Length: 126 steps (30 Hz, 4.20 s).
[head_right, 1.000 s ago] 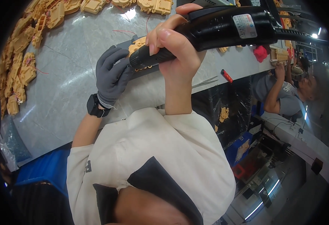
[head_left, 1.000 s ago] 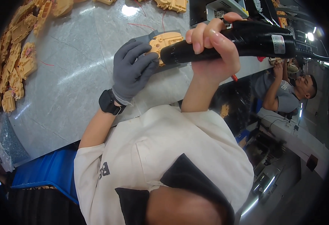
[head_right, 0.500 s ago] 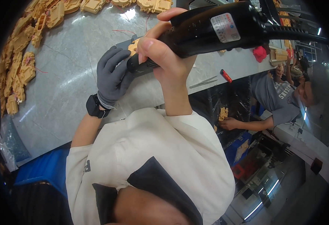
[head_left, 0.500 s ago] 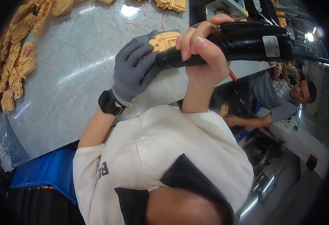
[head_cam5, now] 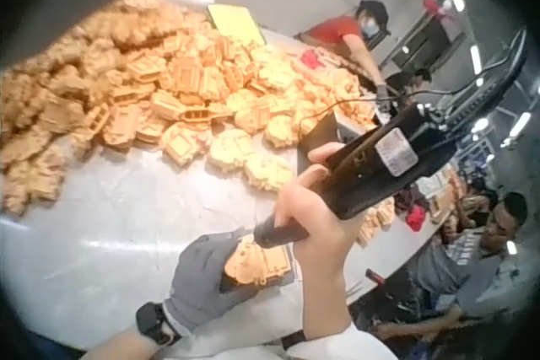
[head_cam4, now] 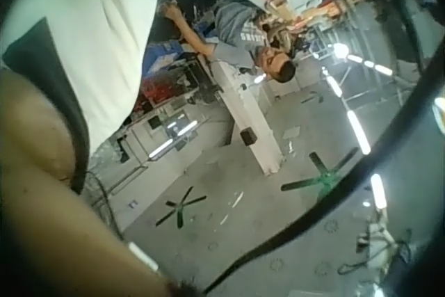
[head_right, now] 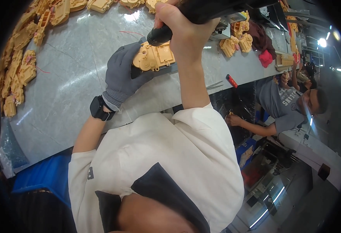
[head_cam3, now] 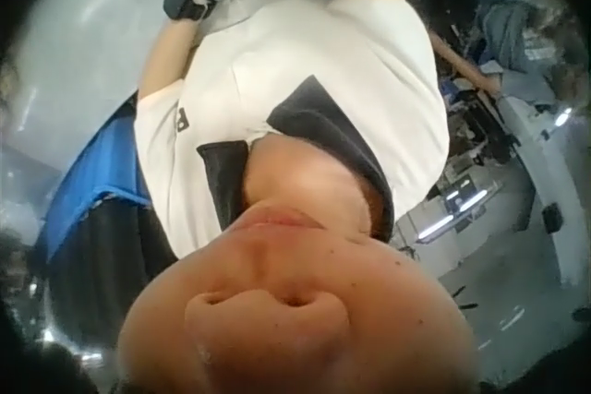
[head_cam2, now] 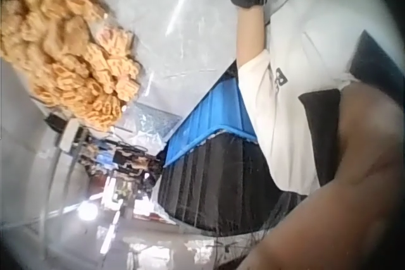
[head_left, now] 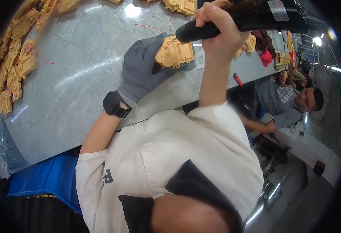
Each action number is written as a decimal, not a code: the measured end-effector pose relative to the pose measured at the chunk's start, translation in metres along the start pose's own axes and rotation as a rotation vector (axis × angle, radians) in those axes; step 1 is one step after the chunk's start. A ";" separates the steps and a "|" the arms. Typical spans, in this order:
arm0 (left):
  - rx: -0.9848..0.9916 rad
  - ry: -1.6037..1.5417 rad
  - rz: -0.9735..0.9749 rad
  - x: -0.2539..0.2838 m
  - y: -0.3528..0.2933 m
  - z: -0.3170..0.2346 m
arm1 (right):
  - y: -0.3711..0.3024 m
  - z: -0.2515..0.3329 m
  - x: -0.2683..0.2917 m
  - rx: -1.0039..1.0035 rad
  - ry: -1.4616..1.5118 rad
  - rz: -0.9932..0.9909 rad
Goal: The person assembles plastic toy parts by positioning each piece onto a fixture and driving screws into it with an electric screwdriver.
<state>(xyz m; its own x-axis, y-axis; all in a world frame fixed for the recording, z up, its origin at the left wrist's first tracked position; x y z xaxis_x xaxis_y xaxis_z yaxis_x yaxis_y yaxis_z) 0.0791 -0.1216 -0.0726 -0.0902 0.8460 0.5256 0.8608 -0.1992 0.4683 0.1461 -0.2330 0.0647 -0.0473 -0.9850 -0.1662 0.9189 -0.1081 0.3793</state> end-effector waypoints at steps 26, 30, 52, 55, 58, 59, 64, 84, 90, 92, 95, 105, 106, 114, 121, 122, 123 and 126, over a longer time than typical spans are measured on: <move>0.052 -0.063 0.038 -0.002 0.005 0.006 | -0.003 -0.034 0.000 0.072 -0.010 0.195; 0.029 -0.017 0.030 -0.002 0.009 -0.001 | -0.006 -0.033 0.004 0.062 -0.035 0.160; 0.784 -1.152 -0.042 0.003 0.035 0.030 | -0.064 0.016 0.107 0.071 0.439 -0.174; 0.531 -2.227 -0.496 0.137 0.059 0.009 | -0.066 0.023 0.129 0.117 0.384 -0.171; -0.104 -1.953 -0.508 0.340 0.000 0.019 | -0.058 0.005 0.155 0.003 0.355 -0.228; -0.022 -1.758 -0.499 0.373 -0.029 0.044 | -0.058 -0.001 0.162 -0.029 0.330 -0.263; 0.331 -0.760 -0.353 0.530 -0.166 0.104 | -0.059 -0.015 0.132 -0.005 0.165 -0.229; 0.392 1.080 -0.411 0.221 -0.034 0.108 | -0.075 0.004 0.114 0.108 0.004 -0.362; 0.357 0.126 -0.262 0.133 -0.036 0.041 | -0.084 -0.013 0.136 0.094 0.010 -0.506; 0.274 0.103 -0.137 0.102 -0.021 0.016 | -0.079 -0.018 0.128 0.040 -0.034 -0.483; 0.051 0.013 -0.081 0.069 0.004 -0.017 | -0.079 -0.024 0.117 0.037 -0.038 -0.433; -0.325 0.438 0.335 -0.038 0.070 -0.048 | -0.072 -0.023 0.137 0.062 0.134 -0.523; -0.289 0.478 0.302 -0.036 0.068 -0.044 | -0.075 -0.022 0.142 0.056 0.158 -0.543; -0.060 0.529 0.349 -0.026 0.069 -0.047 | -0.086 -0.030 0.146 -0.007 0.157 -0.563; -0.017 0.600 0.408 -0.046 0.068 -0.036 | -0.080 -0.035 0.136 -0.032 0.176 -0.527; 0.018 0.611 0.418 -0.047 0.069 -0.033 | -0.080 -0.035 0.135 -0.033 0.181 -0.501; 0.051 0.623 0.433 -0.047 0.068 -0.033 | -0.082 -0.035 0.137 -0.038 0.178 -0.501; 0.411 0.674 0.733 -0.050 0.071 -0.034 | -0.084 -0.032 0.140 -0.014 0.159 -0.516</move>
<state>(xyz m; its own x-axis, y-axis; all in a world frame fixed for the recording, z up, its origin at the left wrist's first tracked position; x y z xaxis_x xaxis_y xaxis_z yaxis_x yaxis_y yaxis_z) 0.1274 -0.1949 -0.0420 0.3671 0.1159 0.9229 0.9083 -0.2589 -0.3287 0.0749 -0.3573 -0.0198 -0.4354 -0.7715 -0.4639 0.7971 -0.5699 0.1996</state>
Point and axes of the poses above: each hand's wrist, its own y-axis towards the middle knuckle, its own x-axis out of the back of the hand, z = x × y, the point moved 7 cm from there along y, towards the middle knuckle, and after that the axes turned 2 degrees about z, right-handed, at the moved point
